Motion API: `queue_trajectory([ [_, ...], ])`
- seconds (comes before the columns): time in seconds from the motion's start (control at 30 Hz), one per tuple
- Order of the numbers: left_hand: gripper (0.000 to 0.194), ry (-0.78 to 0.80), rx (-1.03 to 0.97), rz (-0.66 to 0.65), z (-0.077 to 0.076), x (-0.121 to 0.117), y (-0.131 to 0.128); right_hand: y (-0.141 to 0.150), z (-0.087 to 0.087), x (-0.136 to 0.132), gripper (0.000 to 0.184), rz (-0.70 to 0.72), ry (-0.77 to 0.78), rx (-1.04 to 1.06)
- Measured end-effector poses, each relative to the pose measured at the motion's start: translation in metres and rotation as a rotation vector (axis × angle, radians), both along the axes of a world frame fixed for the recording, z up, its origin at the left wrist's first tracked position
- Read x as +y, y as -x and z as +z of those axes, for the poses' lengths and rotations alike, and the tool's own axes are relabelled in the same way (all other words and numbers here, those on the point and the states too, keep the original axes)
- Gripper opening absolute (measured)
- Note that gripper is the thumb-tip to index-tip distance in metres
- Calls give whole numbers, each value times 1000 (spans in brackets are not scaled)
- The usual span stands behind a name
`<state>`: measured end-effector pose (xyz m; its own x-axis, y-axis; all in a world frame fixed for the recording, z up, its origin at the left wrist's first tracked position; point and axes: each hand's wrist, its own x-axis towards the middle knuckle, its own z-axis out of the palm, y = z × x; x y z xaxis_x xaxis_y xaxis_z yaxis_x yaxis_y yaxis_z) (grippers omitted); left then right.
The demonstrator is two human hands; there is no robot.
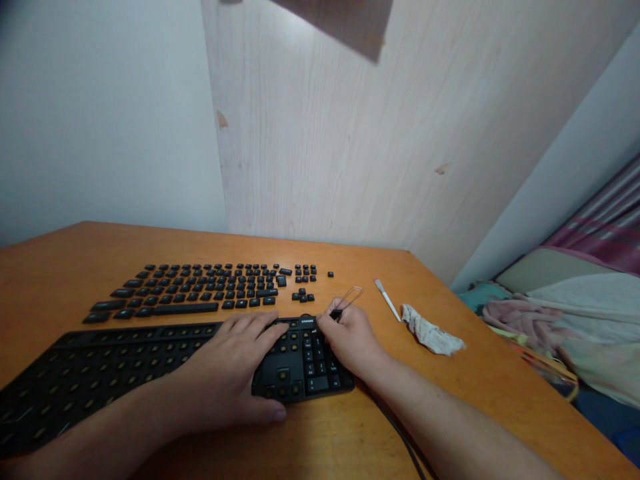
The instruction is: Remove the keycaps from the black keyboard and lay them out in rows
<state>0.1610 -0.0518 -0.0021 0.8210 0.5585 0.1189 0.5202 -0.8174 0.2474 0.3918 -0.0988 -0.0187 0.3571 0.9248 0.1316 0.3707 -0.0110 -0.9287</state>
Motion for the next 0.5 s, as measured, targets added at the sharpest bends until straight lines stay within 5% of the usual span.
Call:
queue_trajectory([
  [0.2,97,10,-9,-4,2,-1,1,-7,-1,3,20,-62,-109,126],
  [0.5,101,33,-31,-26,4,4,0,0,7,-4,24,38,-103,113],
])
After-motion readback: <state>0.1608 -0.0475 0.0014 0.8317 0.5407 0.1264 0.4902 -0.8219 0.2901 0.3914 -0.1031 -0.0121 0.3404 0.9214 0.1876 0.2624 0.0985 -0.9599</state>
